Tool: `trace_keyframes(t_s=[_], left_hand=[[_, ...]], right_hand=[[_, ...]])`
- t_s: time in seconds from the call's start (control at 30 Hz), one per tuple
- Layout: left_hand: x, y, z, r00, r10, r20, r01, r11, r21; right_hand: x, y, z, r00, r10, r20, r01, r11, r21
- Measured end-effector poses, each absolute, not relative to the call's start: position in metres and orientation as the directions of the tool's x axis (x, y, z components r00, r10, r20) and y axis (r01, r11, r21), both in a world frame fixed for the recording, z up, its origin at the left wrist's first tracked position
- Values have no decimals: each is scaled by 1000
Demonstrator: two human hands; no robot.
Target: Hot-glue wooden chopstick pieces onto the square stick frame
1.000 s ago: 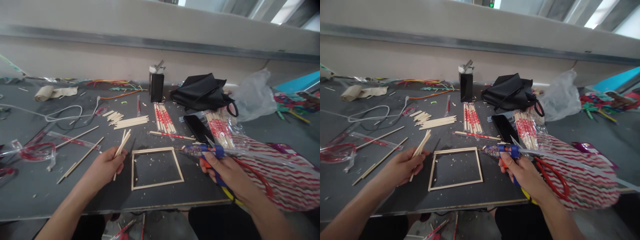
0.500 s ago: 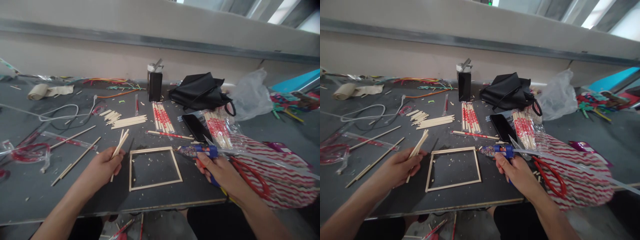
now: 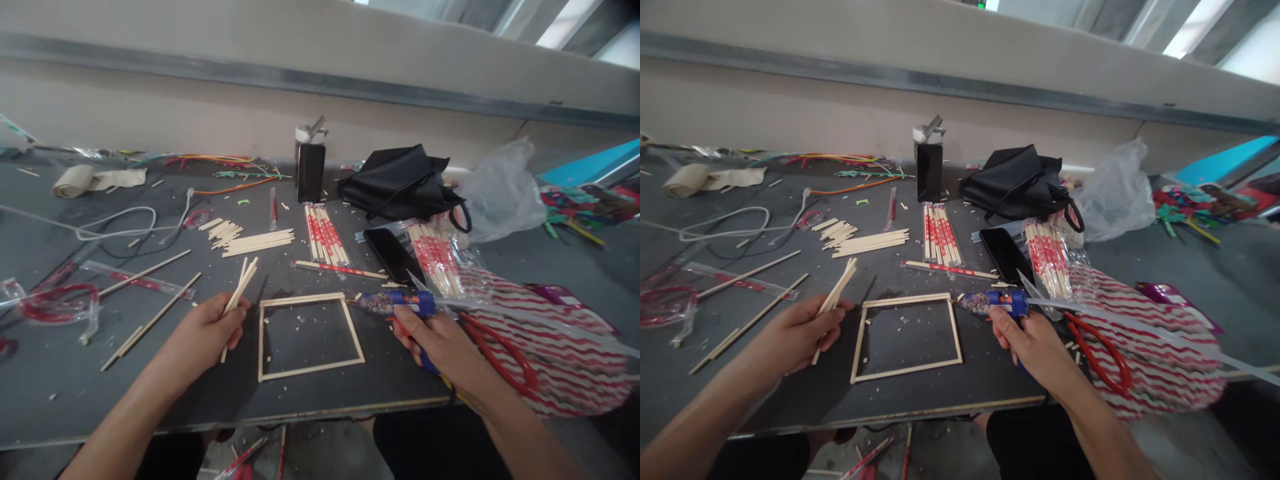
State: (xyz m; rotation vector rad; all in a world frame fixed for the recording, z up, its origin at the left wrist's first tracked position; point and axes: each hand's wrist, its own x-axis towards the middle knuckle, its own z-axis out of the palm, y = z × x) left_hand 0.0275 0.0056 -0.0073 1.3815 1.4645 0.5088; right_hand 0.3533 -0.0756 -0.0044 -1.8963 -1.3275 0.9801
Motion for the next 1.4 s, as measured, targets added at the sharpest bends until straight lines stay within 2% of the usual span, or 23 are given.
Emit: trace_keyframes(t_s=[0.87, 1.4], left_hand=[[24, 7, -13, 188, 916, -356, 498, 223, 838], [27, 7, -9, 166, 910, -380, 491, 258, 832]], right_hand=[[351, -75, -4, 238, 948, -212, 455, -302, -838], [353, -76, -5, 211, 956, -205, 547, -289, -785]])
